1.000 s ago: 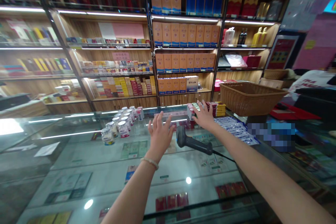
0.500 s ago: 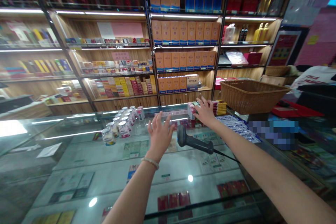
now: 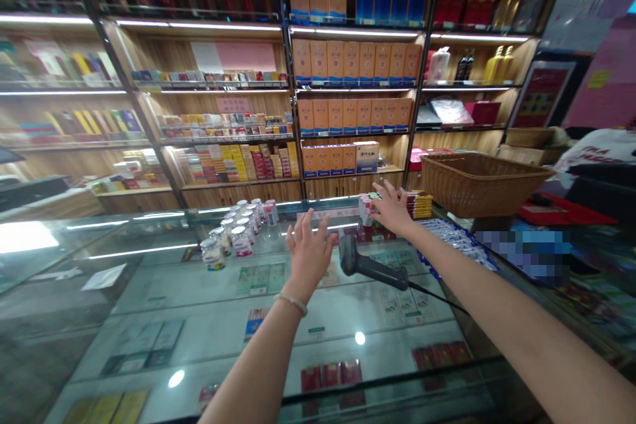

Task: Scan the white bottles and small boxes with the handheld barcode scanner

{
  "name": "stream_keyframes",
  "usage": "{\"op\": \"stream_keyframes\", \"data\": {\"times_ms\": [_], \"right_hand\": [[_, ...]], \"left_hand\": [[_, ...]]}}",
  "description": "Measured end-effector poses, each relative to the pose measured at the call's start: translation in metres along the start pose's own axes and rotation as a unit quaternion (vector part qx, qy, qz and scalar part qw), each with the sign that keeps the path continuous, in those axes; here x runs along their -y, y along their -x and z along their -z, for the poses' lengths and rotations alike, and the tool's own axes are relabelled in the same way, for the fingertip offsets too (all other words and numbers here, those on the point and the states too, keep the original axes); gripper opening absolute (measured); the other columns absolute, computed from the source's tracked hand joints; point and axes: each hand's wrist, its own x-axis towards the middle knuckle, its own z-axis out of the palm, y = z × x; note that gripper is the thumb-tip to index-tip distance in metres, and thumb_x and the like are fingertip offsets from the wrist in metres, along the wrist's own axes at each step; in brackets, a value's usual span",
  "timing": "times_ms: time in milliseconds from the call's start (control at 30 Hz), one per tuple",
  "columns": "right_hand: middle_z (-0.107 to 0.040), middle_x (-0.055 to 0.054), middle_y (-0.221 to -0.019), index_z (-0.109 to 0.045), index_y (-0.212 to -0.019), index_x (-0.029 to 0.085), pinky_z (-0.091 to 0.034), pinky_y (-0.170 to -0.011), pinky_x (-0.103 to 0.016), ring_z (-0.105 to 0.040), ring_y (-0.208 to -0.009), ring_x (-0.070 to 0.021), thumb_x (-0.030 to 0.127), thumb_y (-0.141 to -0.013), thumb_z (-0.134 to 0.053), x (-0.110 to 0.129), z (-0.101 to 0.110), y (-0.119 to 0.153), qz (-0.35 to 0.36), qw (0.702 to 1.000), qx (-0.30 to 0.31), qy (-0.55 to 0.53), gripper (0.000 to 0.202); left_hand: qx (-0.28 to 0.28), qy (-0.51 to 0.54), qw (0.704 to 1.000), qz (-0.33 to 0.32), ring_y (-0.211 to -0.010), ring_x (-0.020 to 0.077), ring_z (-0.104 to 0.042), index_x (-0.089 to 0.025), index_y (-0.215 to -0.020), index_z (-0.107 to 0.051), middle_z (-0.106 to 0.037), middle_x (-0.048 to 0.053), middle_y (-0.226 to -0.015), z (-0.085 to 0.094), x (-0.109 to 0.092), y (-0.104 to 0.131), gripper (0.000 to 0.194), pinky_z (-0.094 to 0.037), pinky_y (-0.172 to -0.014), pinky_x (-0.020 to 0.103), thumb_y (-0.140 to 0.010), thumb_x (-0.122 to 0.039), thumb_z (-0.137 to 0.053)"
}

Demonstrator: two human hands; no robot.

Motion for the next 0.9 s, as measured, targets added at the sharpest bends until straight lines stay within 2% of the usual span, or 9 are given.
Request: {"op": "stream_keyframes", "data": {"times_ms": [200, 367, 533, 733, 900], "right_hand": [[-0.035, -0.006, -0.167, -0.075, -0.105, 0.028, -0.020, -0.117, -0.066, -0.019, -0.155, -0.0370, 0.041, -0.092, -0.069, 0.001, 0.017, 0.014, -0.024, 0.997, -0.045, -0.060, 0.019], [-0.040, -0.005, -0.164, -0.077, -0.100, 0.030, -0.022, -0.116, -0.058, -0.023, -0.153, -0.0362, 0.046, -0.091, -0.068, 0.014, 0.025, 0.035, -0.047, 0.988, -0.094, -0.114, 0.021], [-0.042, -0.005, -0.163, -0.077, -0.103, 0.031, -0.022, -0.114, -0.057, -0.025, -0.151, -0.0374, 0.049, -0.091, -0.066, 0.030, 0.018, 0.050, -0.056, 0.980, -0.126, -0.140, 0.024], [-0.044, -0.006, -0.160, -0.076, -0.103, 0.031, -0.020, -0.116, -0.055, -0.029, -0.149, -0.0336, 0.050, -0.093, -0.065, 0.035, 0.006, 0.059, -0.059, 0.969, -0.161, -0.179, 0.024], [-0.043, -0.004, -0.159, -0.076, -0.104, 0.032, -0.021, -0.117, -0.055, -0.028, -0.149, -0.0347, 0.050, -0.093, -0.064, 0.034, 0.012, 0.064, -0.068, 0.960, -0.176, -0.205, 0.025]], "left_hand": [[-0.003, 0.006, 1.000, -0.005, -0.146, 0.0364, -0.043, -0.028, -0.142, -0.062, -0.044, 0.017, -0.161, 0.001, -0.001, 0.001, 0.045, -0.031, -0.119, 0.064, -0.099, -0.037, -0.055], [-0.005, 0.008, 1.000, -0.008, -0.146, 0.0373, -0.041, -0.027, -0.141, -0.063, -0.044, 0.017, -0.160, 0.002, -0.002, 0.001, 0.044, -0.031, -0.119, 0.064, -0.100, -0.038, -0.054], [-0.013, 0.014, 1.000, -0.008, -0.146, 0.0368, -0.041, -0.028, -0.139, -0.065, -0.044, 0.017, -0.160, 0.003, -0.001, 0.002, 0.043, -0.030, -0.119, 0.063, -0.099, -0.038, -0.055], [-0.015, 0.009, 1.000, -0.013, -0.145, 0.0364, -0.041, -0.029, -0.139, -0.065, -0.044, 0.016, -0.160, 0.004, -0.002, 0.002, 0.043, -0.031, -0.119, 0.062, -0.099, -0.039, -0.054], [-0.005, 0.009, 1.000, -0.018, -0.147, 0.0368, -0.039, -0.030, -0.140, -0.064, -0.043, 0.016, -0.160, 0.009, -0.004, 0.001, 0.044, -0.029, -0.121, 0.062, -0.098, -0.040, -0.059]]}}
